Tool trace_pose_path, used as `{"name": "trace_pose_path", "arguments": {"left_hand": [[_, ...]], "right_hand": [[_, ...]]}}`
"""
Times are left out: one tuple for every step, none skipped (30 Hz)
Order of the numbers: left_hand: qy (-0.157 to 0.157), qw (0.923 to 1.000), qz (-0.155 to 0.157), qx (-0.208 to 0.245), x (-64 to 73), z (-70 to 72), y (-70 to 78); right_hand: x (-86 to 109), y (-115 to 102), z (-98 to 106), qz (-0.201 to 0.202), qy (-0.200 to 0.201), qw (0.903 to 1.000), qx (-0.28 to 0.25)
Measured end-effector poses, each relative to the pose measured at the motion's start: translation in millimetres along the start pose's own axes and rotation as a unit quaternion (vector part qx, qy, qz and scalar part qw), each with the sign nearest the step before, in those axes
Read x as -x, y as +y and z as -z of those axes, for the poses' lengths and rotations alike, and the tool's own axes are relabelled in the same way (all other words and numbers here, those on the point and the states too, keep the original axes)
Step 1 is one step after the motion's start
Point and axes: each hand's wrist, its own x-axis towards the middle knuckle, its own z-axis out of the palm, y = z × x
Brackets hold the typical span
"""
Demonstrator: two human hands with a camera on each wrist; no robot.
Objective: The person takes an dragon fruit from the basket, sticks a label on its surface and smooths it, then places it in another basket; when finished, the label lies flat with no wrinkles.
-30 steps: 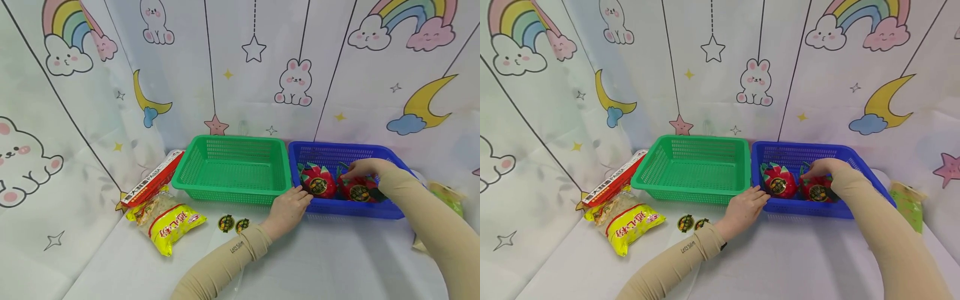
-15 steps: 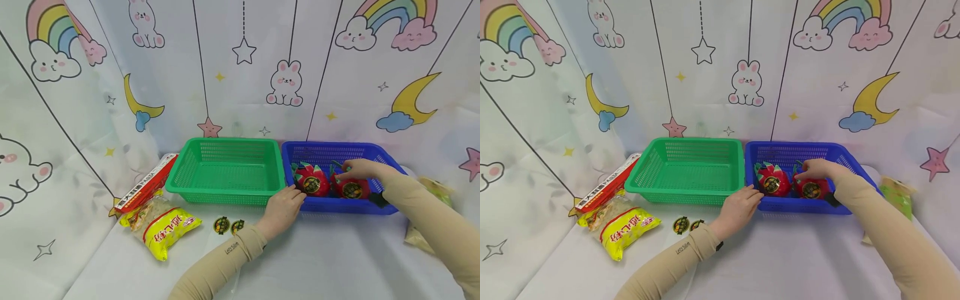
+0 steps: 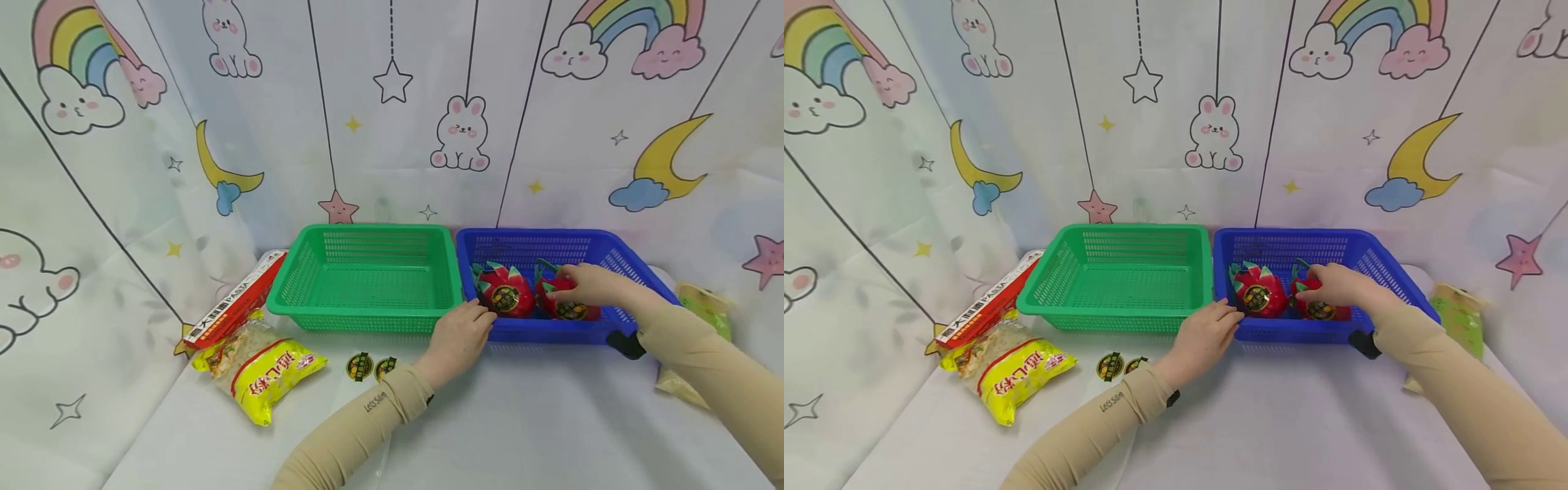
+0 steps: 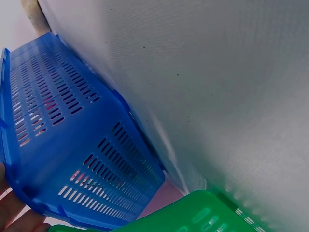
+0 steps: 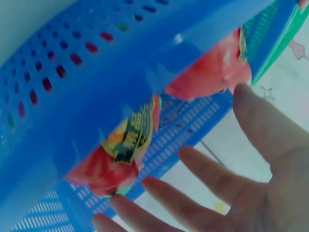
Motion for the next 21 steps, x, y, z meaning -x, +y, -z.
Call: {"name": "trace_pose_path", "arguments": {"left_hand": [[0.001,1.0000,0.000,0.002,0.0,0.4,-0.3],[0.003,1.0000,-0.002,0.001,0.0,0.5,-0.5],[0.005,1.0000,-0.004,0.001,0.1,0.7,-0.8],[0.007,1.0000,-0.005,0.002,0.1,1.0,-1.0],[0.006,1.0000,-0.006,0.001,0.3,1.2,-1.1],[0.005,1.0000,-0.007,0.001,0.6,1.6,-1.0],[0.002,1.0000,-0.007,0.003,0.8,2.1,-1.1],[-0.003,1.0000,-0.007,0.006,1.1,2.6,-1.3],[-0.007,0.9999,-0.007,0.010,1.5,3.0,-1.6],[-0.012,0.9998,-0.007,0.011,1.8,3.7,-1.6],[-0.017,0.9998,-0.008,0.011,2.3,4.1,-1.8],[-0.022,0.9996,-0.008,0.012,2.6,4.2,-2.0],[-0.028,0.9995,-0.009,0.013,2.9,4.4,-2.1],[-0.034,0.9993,-0.009,0.014,3.3,4.8,-2.2],[-0.041,0.9990,-0.010,0.012,3.7,5.0,-2.2],[-0.047,0.9988,-0.011,0.012,4.1,5.1,-2.4],[-0.054,0.9984,-0.011,0.011,4.5,5.6,-2.4],[-0.061,0.9980,-0.010,0.011,4.9,6.0,-2.4],[-0.068,0.9975,-0.010,0.011,5.2,6.8,-2.5],[-0.075,0.9970,-0.010,0.012,5.6,8.0,-2.5],[-0.082,0.9965,-0.009,0.013,5.7,8.8,-2.7]], "right_hand": [[2.0,-1,-1,0.000,0.006,1.0000,-0.001],[4.1,-2,-2,-0.003,0.013,0.9999,-0.003],[6.3,-3,-3,-0.003,0.020,0.9998,-0.006],[8.8,-4,-4,-0.006,0.027,0.9996,-0.010],[11.5,-5,-5,-0.011,0.036,0.9992,-0.012],[14.0,-7,-6,-0.017,0.043,0.9988,-0.015],[16.3,-9,-8,-0.024,0.050,0.9983,-0.017],[18.3,-10,-9,-0.030,0.057,0.9978,-0.019],[20.3,-12,-11,-0.036,0.065,0.9970,-0.019],[22.2,-14,-13,-0.041,0.074,0.9962,-0.019],[24.2,-16,-15,-0.045,0.083,0.9954,-0.020],[26.4,-18,-18,-0.048,0.091,0.9945,-0.023],[28.5,-20,-20,-0.050,0.099,0.9935,-0.026],[30.6,-22,-22,-0.051,0.108,0.9924,-0.030],[32.9,-24,-25,-0.051,0.118,0.9911,-0.033],[35.0,-26,-27,-0.050,0.128,0.9899,-0.036],[37.0,-28,-30,-0.048,0.138,0.9886,-0.038],[38.7,-30,-32,-0.045,0.147,0.9873,-0.040],[40.1,-32,-35,-0.042,0.157,0.9859,-0.039],[41.7,-35,-38,-0.039,0.169,0.9842,-0.036],[43.2,-37,-40,-0.037,0.182,0.9821,-0.034]]}}
